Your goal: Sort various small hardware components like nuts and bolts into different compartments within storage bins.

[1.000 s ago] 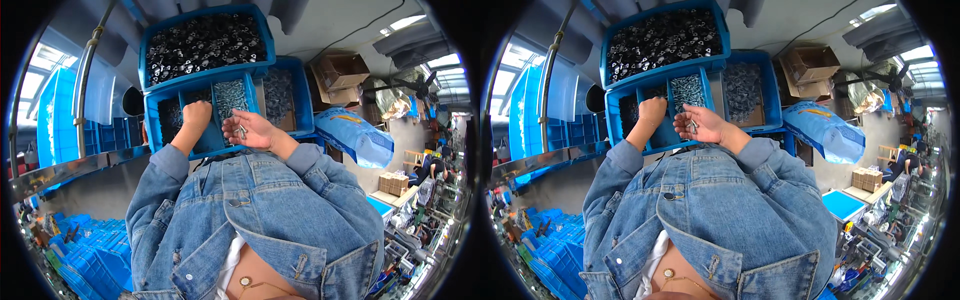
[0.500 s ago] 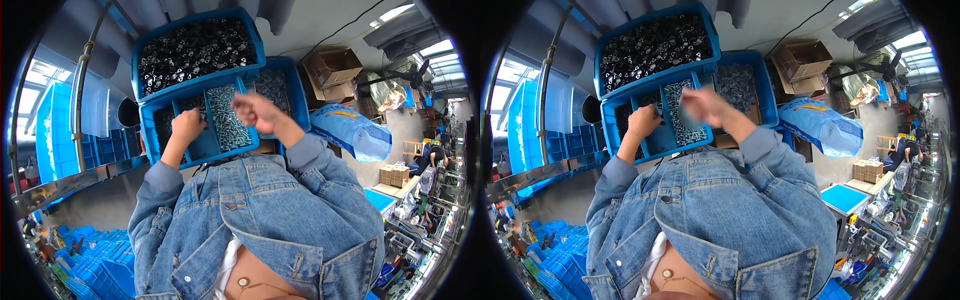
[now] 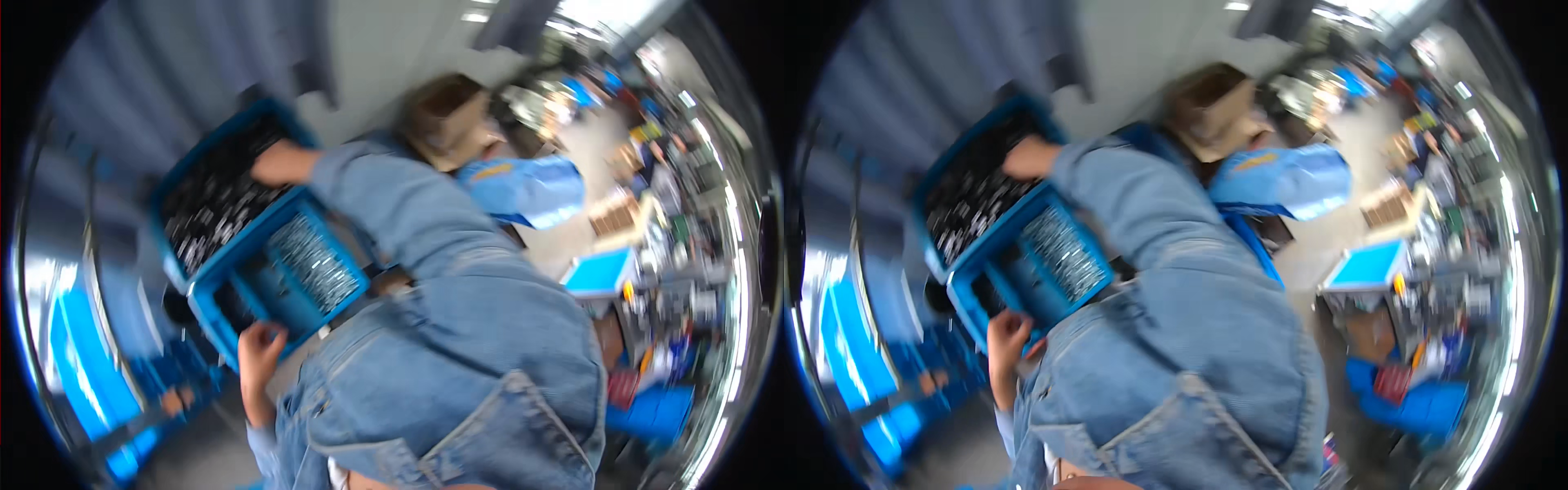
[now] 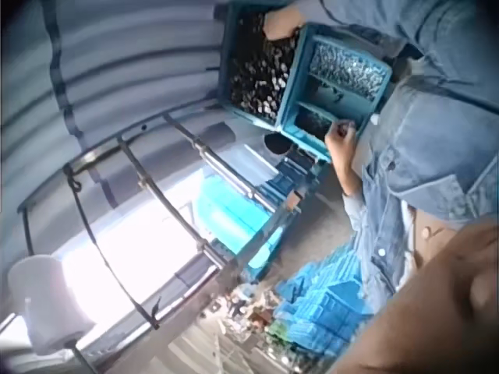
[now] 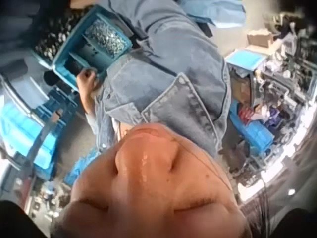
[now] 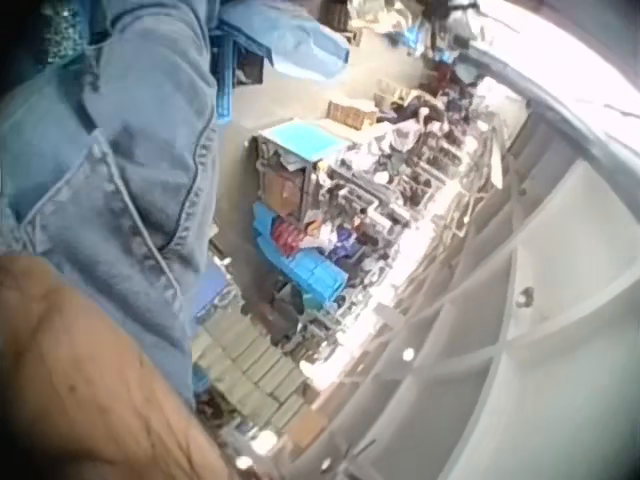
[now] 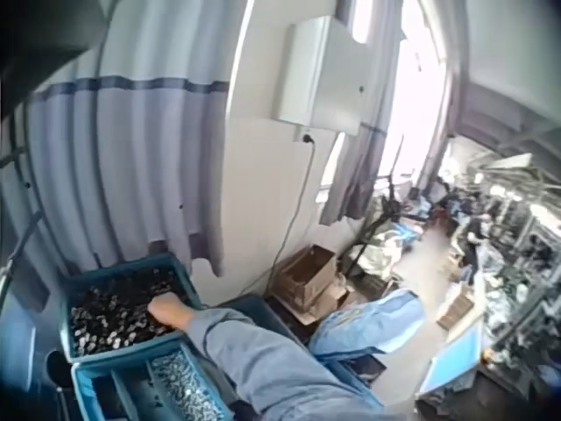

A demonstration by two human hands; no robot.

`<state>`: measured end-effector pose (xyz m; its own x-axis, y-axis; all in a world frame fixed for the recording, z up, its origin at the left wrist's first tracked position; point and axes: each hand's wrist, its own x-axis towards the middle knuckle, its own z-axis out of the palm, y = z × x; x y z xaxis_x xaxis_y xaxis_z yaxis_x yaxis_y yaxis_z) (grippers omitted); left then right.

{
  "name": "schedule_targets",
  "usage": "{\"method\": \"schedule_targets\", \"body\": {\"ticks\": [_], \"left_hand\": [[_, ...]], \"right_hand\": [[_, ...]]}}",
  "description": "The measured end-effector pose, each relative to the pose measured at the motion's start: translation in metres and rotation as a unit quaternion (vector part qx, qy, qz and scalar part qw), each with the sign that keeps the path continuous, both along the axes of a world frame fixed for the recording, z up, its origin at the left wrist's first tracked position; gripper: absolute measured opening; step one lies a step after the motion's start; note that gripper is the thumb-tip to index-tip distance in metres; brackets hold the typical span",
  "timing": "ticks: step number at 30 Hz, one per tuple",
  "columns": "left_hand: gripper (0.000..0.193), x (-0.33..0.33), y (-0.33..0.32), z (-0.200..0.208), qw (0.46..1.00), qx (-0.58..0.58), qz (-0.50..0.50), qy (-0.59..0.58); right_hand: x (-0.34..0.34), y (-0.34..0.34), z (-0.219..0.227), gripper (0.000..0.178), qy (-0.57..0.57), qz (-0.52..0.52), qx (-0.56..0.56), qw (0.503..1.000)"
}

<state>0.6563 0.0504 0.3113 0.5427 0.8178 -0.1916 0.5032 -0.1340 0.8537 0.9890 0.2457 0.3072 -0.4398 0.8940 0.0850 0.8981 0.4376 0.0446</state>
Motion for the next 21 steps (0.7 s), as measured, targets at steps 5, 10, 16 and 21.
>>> {"method": "schedule_targets", "body": {"ticks": [5, 10, 16, 21], "left_hand": [[0.009, -0.004, -0.004, 0.021, 0.999, -0.004, -0.007, 0.033], [0.008, -0.019, 0.027, 0.015, 0.995, 0.079, -0.053, 0.037], [0.006, 0.049, 0.037, 0.089, 0.969, 0.175, -0.168, 0.041], [0.017, 0.123, 0.008, 0.108, 0.889, 0.268, -0.369, 0.034]], "right_hand": [[0.001, 0.020, -0.011, 0.033, 0.243, -0.122, -0.084, 0.959], [-0.034, -0.107, 0.040, 0.057, 0.654, -0.273, -0.267, 0.653], [-0.065, -0.205, -0.021, 0.025, 0.851, -0.239, -0.415, 0.217], [-0.097, -0.237, -0.039, 0.016, 0.870, -0.228, -0.418, 0.128]]}}
